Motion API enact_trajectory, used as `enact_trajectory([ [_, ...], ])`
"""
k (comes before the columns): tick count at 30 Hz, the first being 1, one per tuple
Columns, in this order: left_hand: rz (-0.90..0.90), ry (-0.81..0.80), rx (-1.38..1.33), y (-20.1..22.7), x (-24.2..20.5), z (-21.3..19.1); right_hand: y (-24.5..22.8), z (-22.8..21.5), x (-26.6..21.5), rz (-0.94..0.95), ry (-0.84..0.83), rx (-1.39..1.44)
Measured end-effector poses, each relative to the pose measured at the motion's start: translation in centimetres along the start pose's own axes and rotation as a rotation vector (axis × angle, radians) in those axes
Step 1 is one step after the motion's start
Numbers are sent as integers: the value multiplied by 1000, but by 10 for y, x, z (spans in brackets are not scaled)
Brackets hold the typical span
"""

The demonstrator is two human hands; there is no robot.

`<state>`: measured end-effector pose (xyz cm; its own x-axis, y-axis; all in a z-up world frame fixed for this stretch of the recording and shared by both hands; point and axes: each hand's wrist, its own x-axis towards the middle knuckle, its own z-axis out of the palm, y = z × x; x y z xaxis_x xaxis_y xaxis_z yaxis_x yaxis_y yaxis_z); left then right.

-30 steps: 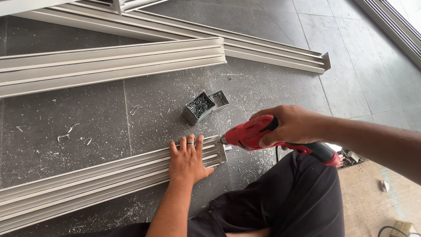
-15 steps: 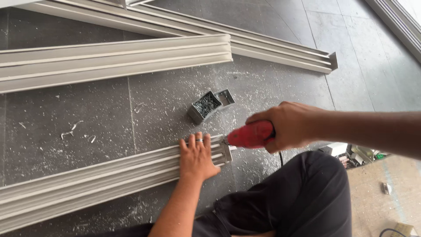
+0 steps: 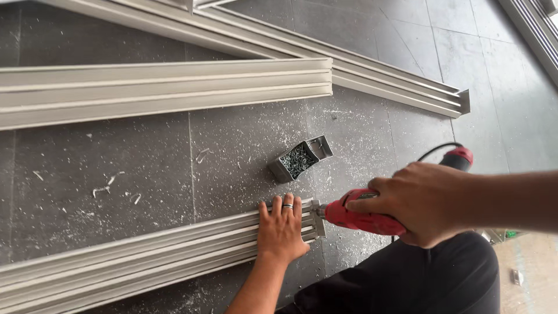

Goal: The person sits on the floor and assembles metal profiles by inserting small metal brackets into the grooves of the profiles. They use a red power drill to drive screws into the brackets, securing them to the profiles. The person repeats this process for multiple profiles, handling the tools and components with both hands.

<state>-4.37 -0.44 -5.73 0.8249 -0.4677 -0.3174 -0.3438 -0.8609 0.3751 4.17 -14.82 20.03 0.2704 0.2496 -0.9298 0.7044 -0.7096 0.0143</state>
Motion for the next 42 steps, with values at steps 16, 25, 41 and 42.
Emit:
enact_trajectory([
  [16, -8, -52, 68, 5, -3, -8, -19, 0, -2, -108, -57, -352],
  [25, -24, -80, 82, 7, -7, -3, -6, 13, -2, -50, 2, -264],
  [41, -145, -168, 263, 10, -38, -23, 27, 454, -55, 559, 508, 504],
  [42, -204, -188, 354, 2, -46, -23, 26, 480, -53, 624, 519, 558],
])
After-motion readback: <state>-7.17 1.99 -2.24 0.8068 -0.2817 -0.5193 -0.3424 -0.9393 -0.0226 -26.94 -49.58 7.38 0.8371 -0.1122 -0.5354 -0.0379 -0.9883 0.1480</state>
